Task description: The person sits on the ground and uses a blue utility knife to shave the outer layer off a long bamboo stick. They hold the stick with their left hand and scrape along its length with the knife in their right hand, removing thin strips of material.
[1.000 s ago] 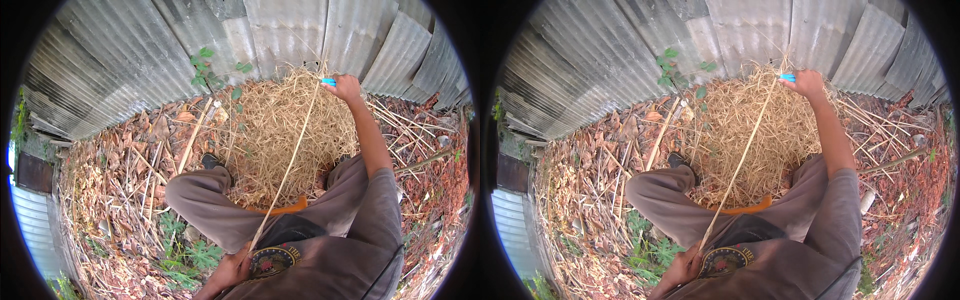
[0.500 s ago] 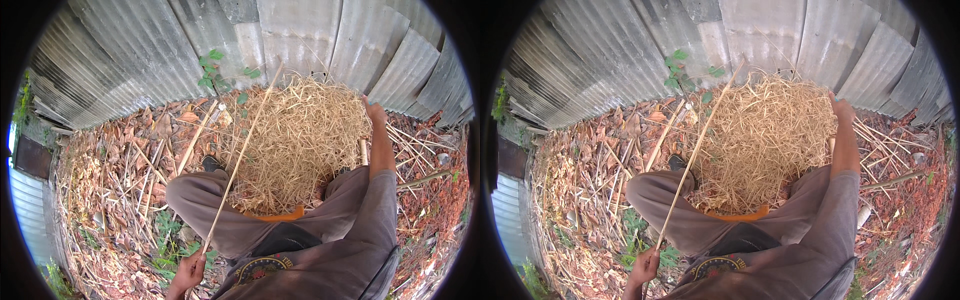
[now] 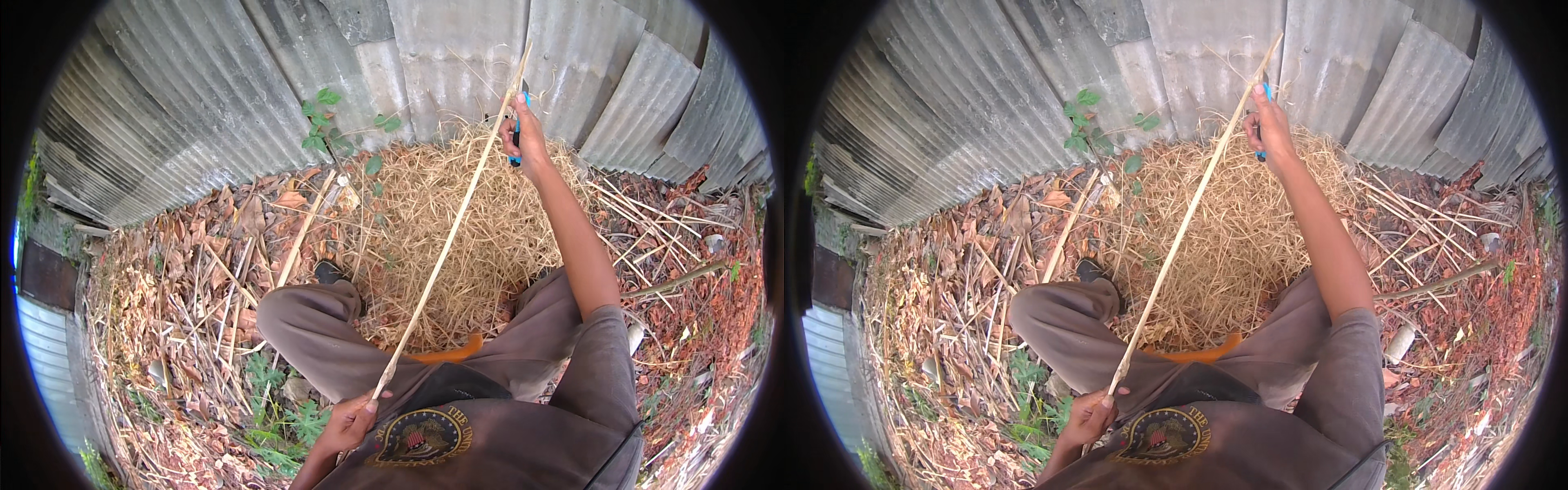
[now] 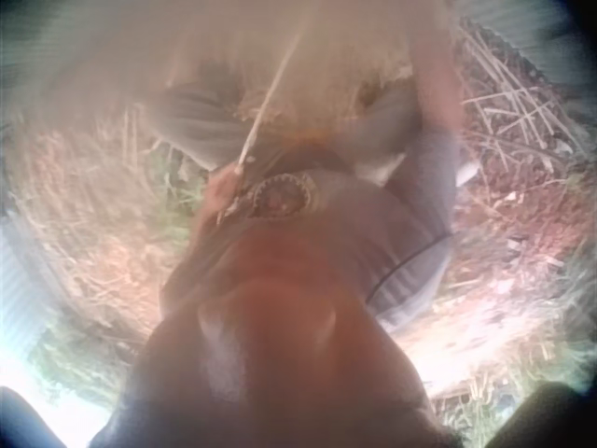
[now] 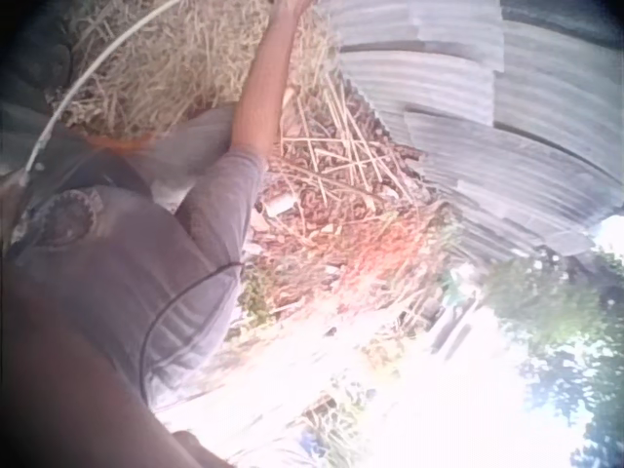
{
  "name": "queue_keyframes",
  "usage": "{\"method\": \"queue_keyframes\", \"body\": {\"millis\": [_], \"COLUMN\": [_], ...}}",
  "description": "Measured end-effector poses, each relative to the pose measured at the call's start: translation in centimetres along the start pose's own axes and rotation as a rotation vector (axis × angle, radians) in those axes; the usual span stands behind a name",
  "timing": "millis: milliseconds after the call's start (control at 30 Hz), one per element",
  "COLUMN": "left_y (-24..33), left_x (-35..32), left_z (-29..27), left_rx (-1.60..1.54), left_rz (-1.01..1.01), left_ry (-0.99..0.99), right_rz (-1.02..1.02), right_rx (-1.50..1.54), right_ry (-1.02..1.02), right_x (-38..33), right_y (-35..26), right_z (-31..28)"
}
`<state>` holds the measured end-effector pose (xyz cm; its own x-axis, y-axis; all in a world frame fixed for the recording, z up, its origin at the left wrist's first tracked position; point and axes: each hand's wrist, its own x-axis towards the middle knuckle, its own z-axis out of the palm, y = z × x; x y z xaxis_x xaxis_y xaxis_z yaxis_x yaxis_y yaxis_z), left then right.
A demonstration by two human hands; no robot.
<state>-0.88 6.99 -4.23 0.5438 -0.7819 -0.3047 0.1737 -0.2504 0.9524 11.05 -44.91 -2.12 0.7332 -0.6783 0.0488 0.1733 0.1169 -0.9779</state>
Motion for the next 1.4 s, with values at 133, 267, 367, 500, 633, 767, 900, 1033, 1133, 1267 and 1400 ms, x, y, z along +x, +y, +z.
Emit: {"method": "queue_keyframes", "body": {"millis": [133,267,367,500,633,767,900,1033,1133,1267,1400], "left_y": [-0.1,-0.7,-1.9,-1.2,-0.5,-1.3,-1.1,-1.5,-1.1,-0.7,-0.4], "left_x": [-0.2,0.2,-0.1,-0.1,0.5,0.4,0.9,0.7,0.1,-0.4,-0.2], "left_z": [0.2,0.8,1.4,2.2,2.2,2.4,3.1,2.9,2.1,1.5,1.9], "left_rx": [0.217,0.595,0.676,0.654,0.493,0.289,0.111,0.059,0.116,0.164,0.144], "left_rz": [-0.001,0.093,0.150,0.121,0.020,-0.005,-0.083,-0.054,-0.125,-0.100,-0.139], "left_ry": [0.060,0.168,0.225,0.276,0.272,0.249,0.205,0.102,0.022,-0.033,0.041], "right_rz": [-0.028,-0.379,-0.470,-0.318,-0.228,-0.174,-0.571,-0.428,0.014,0.164,0.173], "right_rx": [0.115,-0.490,-0.871,-0.777,-0.663,-0.840,-1.114,-0.845,0.144,0.339,0.419], "right_ry": [0.211,0.336,0.315,0.186,0.057,0.071,0.112,0.235,0.147,0.170,0.354], "right_x": [0.4,3.1,2.5,2.6,1.2,-0.2,-1.0,0.1,1.9,2.4,4.2], "right_y": [-1.2,3.0,4.0,4.9,4.3,0.4,1.2,1.3,-1.3,-2.0,-0.5], "right_z": [1.3,-1.9,-1.0,-1.7,-0.4,-0.2,-0.8,-1.7,-5.3,-7.2,-7.6]}}
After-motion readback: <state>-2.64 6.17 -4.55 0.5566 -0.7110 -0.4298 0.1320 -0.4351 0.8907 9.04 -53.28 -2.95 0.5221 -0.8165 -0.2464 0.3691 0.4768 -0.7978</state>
